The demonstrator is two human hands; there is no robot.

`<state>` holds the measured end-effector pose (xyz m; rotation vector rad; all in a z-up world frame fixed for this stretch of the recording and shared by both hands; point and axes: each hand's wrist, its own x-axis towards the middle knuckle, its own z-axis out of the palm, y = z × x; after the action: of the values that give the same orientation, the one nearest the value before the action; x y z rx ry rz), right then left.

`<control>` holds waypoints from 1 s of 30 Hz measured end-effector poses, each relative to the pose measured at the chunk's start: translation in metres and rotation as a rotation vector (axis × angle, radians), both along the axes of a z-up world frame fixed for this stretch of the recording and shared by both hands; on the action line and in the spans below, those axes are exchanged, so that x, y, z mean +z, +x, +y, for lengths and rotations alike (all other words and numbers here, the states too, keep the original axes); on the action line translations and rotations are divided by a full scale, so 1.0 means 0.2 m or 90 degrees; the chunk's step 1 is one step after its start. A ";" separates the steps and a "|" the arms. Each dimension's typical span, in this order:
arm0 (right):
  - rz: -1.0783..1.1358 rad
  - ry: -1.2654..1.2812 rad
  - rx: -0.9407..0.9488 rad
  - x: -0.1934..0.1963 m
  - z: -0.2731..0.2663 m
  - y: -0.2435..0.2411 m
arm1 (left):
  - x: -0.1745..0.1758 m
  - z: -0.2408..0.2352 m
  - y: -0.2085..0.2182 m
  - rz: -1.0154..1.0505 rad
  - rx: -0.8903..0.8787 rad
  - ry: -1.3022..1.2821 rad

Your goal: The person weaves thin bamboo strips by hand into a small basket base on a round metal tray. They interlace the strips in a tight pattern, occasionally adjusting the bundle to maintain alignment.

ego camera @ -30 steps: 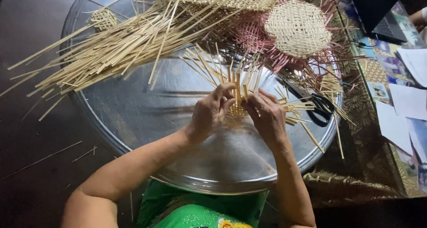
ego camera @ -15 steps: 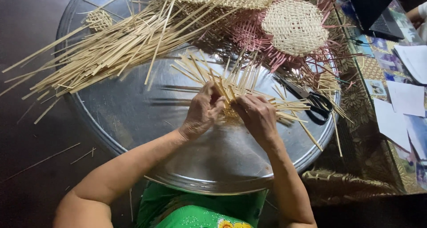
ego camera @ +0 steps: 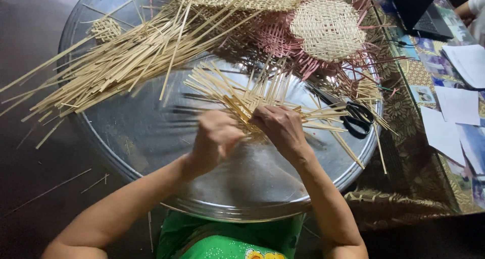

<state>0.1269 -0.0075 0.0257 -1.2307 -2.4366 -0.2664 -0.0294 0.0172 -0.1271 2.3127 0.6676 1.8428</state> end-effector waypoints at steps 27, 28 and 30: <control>-0.075 0.154 0.105 -0.01 0.13 0.17 | 0.40 0.09 0.09 0.243 0.065 0.131; -0.076 0.152 0.104 0.00 0.13 0.15 | 0.40 0.09 0.10 0.242 0.064 0.129; -0.054 0.208 0.061 0.02 0.14 0.12 | 0.41 0.09 0.13 0.228 0.109 -0.015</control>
<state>0.1504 0.0200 0.0294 -0.9749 -2.3907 -0.6711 -0.0037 0.0353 -0.0454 2.6713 0.9502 1.4770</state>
